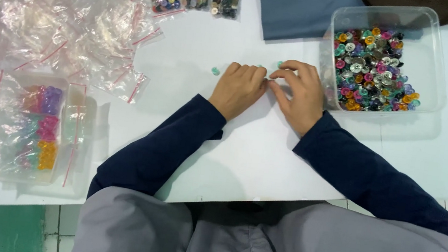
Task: Sort buttons by color from a mixed container into small plastic bags
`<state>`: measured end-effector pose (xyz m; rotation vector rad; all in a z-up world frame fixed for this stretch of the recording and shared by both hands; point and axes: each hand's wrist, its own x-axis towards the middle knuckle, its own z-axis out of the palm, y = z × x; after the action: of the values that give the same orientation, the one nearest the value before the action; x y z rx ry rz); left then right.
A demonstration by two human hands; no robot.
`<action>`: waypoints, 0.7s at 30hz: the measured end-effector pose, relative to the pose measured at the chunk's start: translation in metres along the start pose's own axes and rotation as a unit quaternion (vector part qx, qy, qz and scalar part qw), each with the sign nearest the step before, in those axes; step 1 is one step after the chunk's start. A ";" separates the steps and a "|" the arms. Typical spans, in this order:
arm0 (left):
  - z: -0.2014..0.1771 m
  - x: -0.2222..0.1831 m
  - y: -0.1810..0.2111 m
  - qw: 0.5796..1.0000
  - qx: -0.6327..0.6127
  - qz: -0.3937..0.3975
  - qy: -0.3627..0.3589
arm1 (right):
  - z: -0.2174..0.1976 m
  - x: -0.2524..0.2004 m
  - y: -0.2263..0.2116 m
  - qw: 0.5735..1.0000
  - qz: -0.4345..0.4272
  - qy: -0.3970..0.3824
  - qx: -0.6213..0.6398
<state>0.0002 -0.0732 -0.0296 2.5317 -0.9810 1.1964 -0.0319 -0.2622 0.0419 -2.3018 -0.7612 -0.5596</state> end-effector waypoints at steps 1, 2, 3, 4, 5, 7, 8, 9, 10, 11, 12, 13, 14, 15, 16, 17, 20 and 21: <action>-0.003 0.001 0.000 1.000 0.003 -0.003 0.000 | 0.003 -0.004 0.005 1.000 -0.003 -0.002 0.002; -0.005 0.002 0.001 1.000 0.005 -0.002 -0.004 | 0.006 -0.008 0.011 1.000 0.006 -0.001 -0.008; -0.007 0.003 0.003 1.000 0.006 -0.001 -0.008 | 0.008 -0.013 0.016 1.000 0.017 -0.001 -0.018; -0.008 0.003 0.002 1.000 0.008 -0.003 -0.009 | 0.009 -0.013 0.017 1.000 0.015 -0.003 -0.017; -0.009 0.004 0.002 1.000 0.014 0.000 -0.019 | 0.010 -0.014 0.018 0.999 0.031 -0.012 -0.020; -0.013 0.006 0.003 0.999 0.020 0.003 -0.028 | 0.010 -0.015 0.018 0.998 0.047 -0.021 -0.023; -0.017 0.008 0.003 0.999 0.011 -0.005 -0.041 | 0.009 -0.014 0.017 0.998 0.053 -0.021 -0.012; -0.020 0.009 0.004 0.998 0.003 -0.014 -0.053 | 0.009 -0.014 0.016 0.998 0.059 -0.022 0.000; -0.018 0.007 0.004 0.998 0.004 -0.014 -0.053 | 0.009 -0.011 0.014 0.998 0.058 -0.022 0.001; -0.017 0.005 0.005 0.998 -0.002 -0.022 -0.067 | 0.008 -0.009 0.012 0.998 0.063 -0.022 0.012; -0.015 0.003 0.006 0.996 -0.008 -0.029 -0.080 | 0.007 -0.007 0.010 0.997 0.068 -0.023 0.023; -0.021 0.007 0.006 0.996 -0.009 -0.030 -0.080 | 0.007 -0.004 0.009 0.997 0.068 -0.023 0.023; -0.028 0.010 0.006 0.994 -0.011 -0.028 -0.101 | 0.006 -0.001 0.008 0.997 0.063 -0.033 0.021; -0.035 0.013 0.007 0.992 -0.013 -0.027 -0.122 | 0.006 0.001 0.006 0.997 0.058 -0.043 0.019; -0.035 0.012 0.008 0.992 -0.014 -0.026 -0.122 | 0.009 0.001 0.011 0.997 0.059 -0.043 0.019; -0.035 0.012 0.008 0.989 -0.021 -0.032 -0.143 | 0.011 0.003 0.016 0.997 0.050 -0.054 0.021; -0.026 0.005 0.007 0.985 -0.024 -0.032 -0.166 | 0.016 0.003 0.026 0.997 0.030 -0.060 0.023; -0.021 0.002 0.006 0.985 -0.022 -0.023 -0.170 | 0.018 0.003 0.028 0.998 0.020 -0.056 0.021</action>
<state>-0.0162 -0.0703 -0.0146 2.7611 -0.9949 0.7332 -0.0083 -0.2668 0.0187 -2.3203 -0.7698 -0.3944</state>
